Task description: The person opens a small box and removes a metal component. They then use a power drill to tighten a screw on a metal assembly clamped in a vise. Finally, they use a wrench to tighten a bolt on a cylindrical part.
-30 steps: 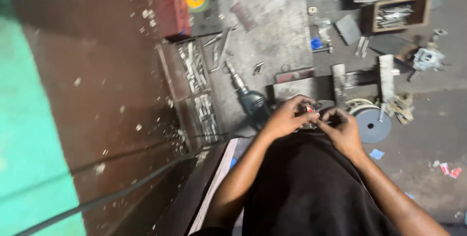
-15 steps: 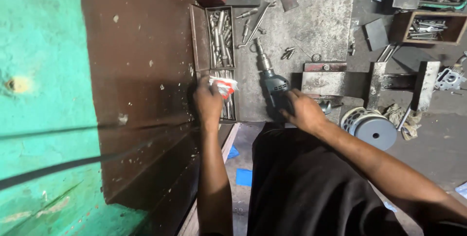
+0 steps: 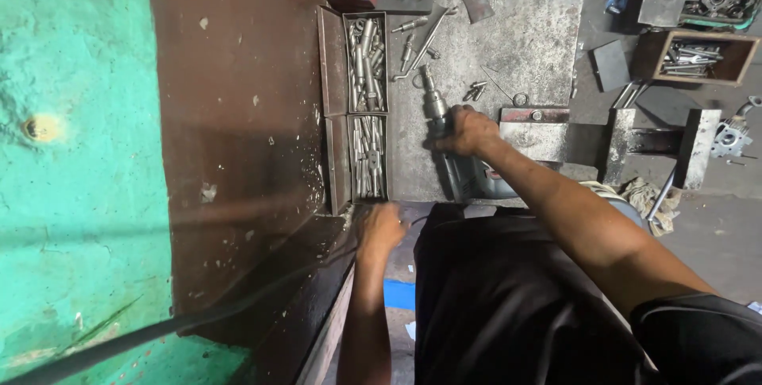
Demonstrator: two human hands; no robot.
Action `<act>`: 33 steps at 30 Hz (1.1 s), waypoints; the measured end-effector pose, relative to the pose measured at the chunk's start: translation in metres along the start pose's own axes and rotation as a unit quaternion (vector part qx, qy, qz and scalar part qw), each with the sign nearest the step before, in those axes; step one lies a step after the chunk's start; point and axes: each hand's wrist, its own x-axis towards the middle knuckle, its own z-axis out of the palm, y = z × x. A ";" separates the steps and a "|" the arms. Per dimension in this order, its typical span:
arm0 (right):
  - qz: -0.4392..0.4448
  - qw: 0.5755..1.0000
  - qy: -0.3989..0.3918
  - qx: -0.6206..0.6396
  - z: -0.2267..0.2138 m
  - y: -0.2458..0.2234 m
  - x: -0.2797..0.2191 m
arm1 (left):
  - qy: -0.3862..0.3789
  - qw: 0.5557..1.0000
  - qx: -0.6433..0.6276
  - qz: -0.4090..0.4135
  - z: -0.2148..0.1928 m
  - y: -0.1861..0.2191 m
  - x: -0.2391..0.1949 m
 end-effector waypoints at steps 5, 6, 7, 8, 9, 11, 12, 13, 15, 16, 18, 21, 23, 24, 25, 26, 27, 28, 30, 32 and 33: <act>-0.015 0.998 0.046 0.039 0.028 0.006 0.015 | 0.203 0.924 -0.273 0.177 -0.007 0.042 0.039; -0.008 0.995 0.078 0.057 0.033 0.003 0.004 | 0.268 0.880 -0.321 0.222 -0.005 0.056 0.055; 0.000 0.991 0.110 0.076 0.038 0.001 -0.008 | 0.329 0.829 -0.365 0.268 -0.003 0.071 0.071; 0.001 0.991 0.112 0.077 0.057 0.007 -0.010 | 0.328 0.829 -0.365 0.269 -0.006 0.086 0.073; -0.075 0.966 0.238 0.059 0.072 0.010 -0.010 | 0.310 0.821 -0.413 0.243 -0.012 0.101 0.076; -0.149 0.919 0.362 0.040 0.079 0.008 -0.021 | 0.290 0.810 -0.460 0.218 -0.027 0.120 0.068; -0.135 0.912 0.373 0.105 0.072 0.003 -0.033 | 0.280 0.821 -0.454 0.204 -0.036 0.123 0.056; -0.120 0.900 0.383 0.170 0.065 -0.002 -0.045 | 0.268 0.832 -0.447 0.191 -0.044 0.127 0.044; -0.224 0.873 0.377 0.212 0.045 0.015 -0.049 | 0.262 0.844 -0.425 0.196 -0.050 0.108 0.030; -0.324 0.835 0.367 0.250 0.035 0.024 -0.051 | 0.255 0.856 -0.403 0.200 -0.053 0.099 0.023; -0.402 0.820 0.355 0.199 0.009 0.032 -0.035 | 0.263 0.826 -0.392 0.309 -0.064 0.084 0.005; -0.388 0.853 0.319 0.143 -0.020 0.035 -0.005 | 0.255 0.788 -0.354 0.435 -0.084 0.074 -0.008; -0.295 0.898 0.294 0.144 -0.030 0.024 0.022 | 0.246 0.791 -0.327 0.455 -0.086 0.069 -0.011; -0.266 0.886 0.352 0.144 -0.035 0.014 0.040 | 0.237 0.796 -0.327 0.451 -0.085 0.067 -0.011; -0.235 0.871 0.408 0.142 -0.038 0.005 0.057 | 0.228 0.800 -0.329 0.447 -0.083 0.064 -0.012; -0.234 0.871 0.408 0.143 -0.046 -0.006 0.060 | 0.227 0.800 -0.328 0.448 -0.080 0.064 -0.014; -0.171 0.911 0.363 0.092 -0.053 -0.018 0.062 | 0.202 0.824 -0.341 0.405 -0.078 0.062 -0.016; -0.105 0.943 0.314 0.041 -0.061 -0.031 0.065 | 0.178 0.844 -0.353 0.361 -0.075 0.061 -0.019; -0.098 0.935 0.341 0.015 -0.034 -0.018 0.127 | 0.190 0.832 -0.364 0.374 -0.076 0.060 -0.027; -0.086 0.929 0.359 -0.016 -0.011 -0.001 0.159 | 0.195 0.819 -0.382 0.382 -0.072 0.059 -0.035; -0.086 0.926 0.364 -0.047 -0.007 0.004 0.162 | 0.201 0.822 -0.378 0.376 -0.071 0.058 -0.036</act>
